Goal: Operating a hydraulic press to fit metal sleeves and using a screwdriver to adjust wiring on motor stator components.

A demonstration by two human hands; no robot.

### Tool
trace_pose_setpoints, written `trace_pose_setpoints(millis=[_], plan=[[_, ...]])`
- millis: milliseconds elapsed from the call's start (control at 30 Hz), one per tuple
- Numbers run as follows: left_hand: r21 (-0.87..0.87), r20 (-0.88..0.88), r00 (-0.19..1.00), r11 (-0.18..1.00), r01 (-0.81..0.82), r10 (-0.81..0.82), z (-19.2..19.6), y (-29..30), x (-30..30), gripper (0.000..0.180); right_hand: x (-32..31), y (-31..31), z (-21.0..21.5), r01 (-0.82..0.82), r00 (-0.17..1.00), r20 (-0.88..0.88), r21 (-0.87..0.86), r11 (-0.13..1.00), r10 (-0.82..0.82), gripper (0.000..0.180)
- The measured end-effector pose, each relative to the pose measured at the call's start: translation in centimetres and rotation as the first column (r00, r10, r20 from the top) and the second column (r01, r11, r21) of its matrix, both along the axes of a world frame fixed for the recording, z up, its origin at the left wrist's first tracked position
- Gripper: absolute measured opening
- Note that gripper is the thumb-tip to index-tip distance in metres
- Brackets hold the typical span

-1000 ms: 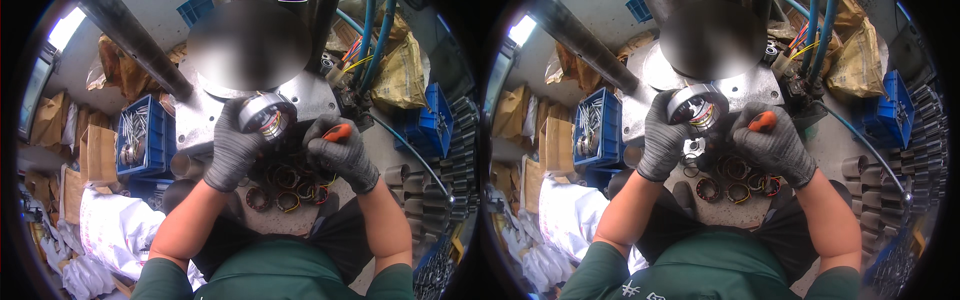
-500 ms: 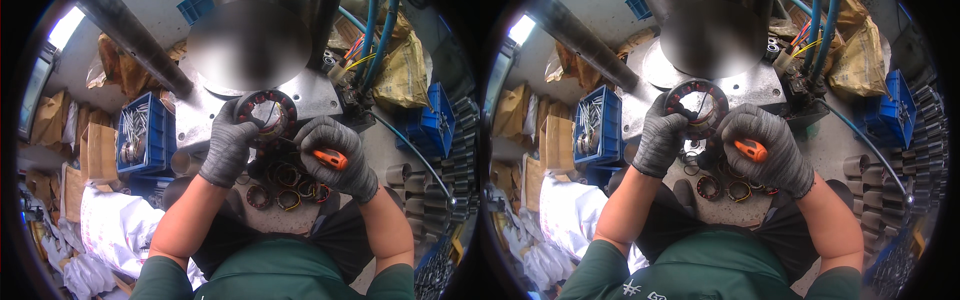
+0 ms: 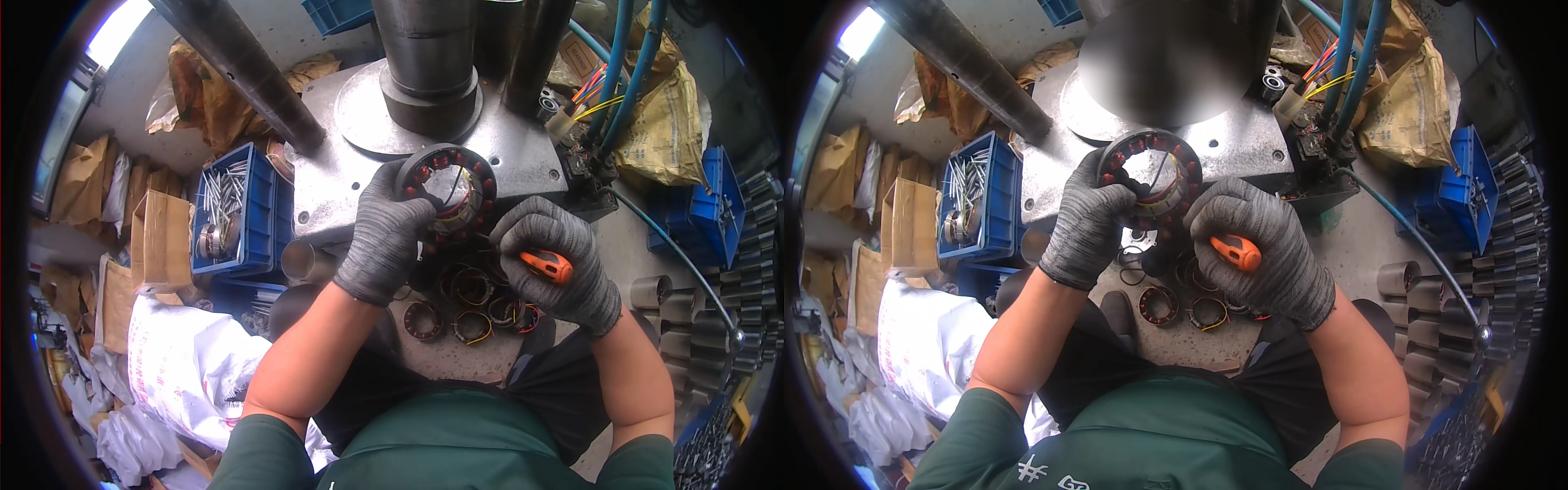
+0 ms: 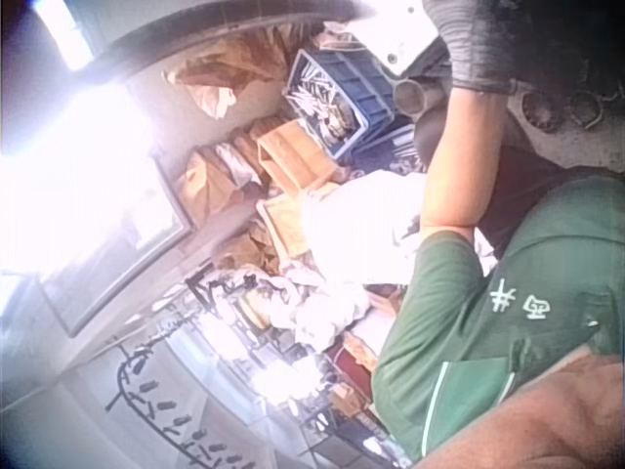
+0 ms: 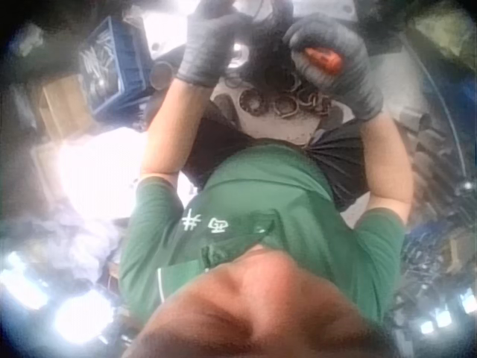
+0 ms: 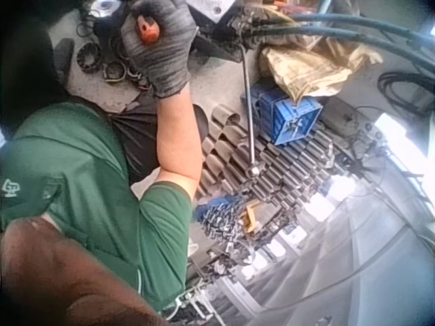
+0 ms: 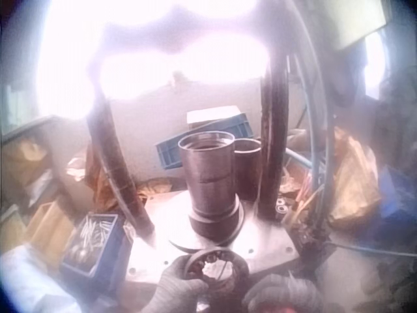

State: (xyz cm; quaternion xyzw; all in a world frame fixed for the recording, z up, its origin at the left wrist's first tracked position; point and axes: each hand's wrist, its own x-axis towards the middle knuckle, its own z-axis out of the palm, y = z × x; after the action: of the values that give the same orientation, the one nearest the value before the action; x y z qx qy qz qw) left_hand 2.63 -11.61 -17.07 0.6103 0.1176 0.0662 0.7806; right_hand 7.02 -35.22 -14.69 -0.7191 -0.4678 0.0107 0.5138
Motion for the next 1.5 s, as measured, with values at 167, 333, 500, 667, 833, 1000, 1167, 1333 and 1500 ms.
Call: trace_pose_setpoints(millis=[167,333,500,667,833,1000,1167,1333,1500], plan=[[-0.179,-0.039,0.999,0.984,-0.015,0.008,0.5,0.2,-0.5,0.061,0.1,-0.6,-0.3,0.045,0.983,-0.182,0.061,0.997,-0.034,0.024],[-0.153,-0.033,0.999,0.988,-0.014,0.009,-0.2,0.7,-0.2,0.052,-0.5,-0.4,-0.4,0.182,0.859,-0.494,0.045,0.982,-0.137,0.02],[-0.31,-0.07,0.997,0.95,-0.047,0.026,0.0,0.6,-0.3,0.054,-0.9,-0.1,-1.1,0.229,0.846,-0.51,0.088,0.969,-0.153,0.024],[-0.481,-0.088,0.995,0.877,-0.008,-0.039,-1.6,1.8,-0.2,0.063,-1.2,0.3,-1.4,0.137,0.99,-0.01,0.135,0.981,-0.137,0.027],[-0.642,-0.041,0.991,0.763,0.074,-0.131,-0.4,1.7,-0.2,0.061,-1.6,0.3,-1.6,0.108,0.984,0.123,0.153,0.982,-0.128,0.029],[-0.51,-0.059,0.998,0.859,-0.038,0.008,-1.7,1.7,0.1,0.055,-1.1,0.1,-1.5,0.155,0.987,0.011,0.15,0.976,-0.158,0.028],[-0.06,0.064,0.987,0.988,-0.145,0.148,-0.5,-1.1,-0.6,0.061,-0.7,0.3,-1.0,0.177,0.984,-0.034,0.071,0.982,-0.175,0.027],[-0.04,0.085,0.989,0.992,-0.12,0.123,0.5,-0.7,-0.9,0.063,-1.0,0.5,-0.1,0.068,0.99,0.121,0.011,0.998,-0.069,0.024],[-0.237,-0.01,1.0,0.971,-0.026,0.024,-0.4,0.8,-0.6,0.067,-0.7,0.1,-0.9,0.018,0.989,0.144,0.031,0.999,-0.023,0.025]])
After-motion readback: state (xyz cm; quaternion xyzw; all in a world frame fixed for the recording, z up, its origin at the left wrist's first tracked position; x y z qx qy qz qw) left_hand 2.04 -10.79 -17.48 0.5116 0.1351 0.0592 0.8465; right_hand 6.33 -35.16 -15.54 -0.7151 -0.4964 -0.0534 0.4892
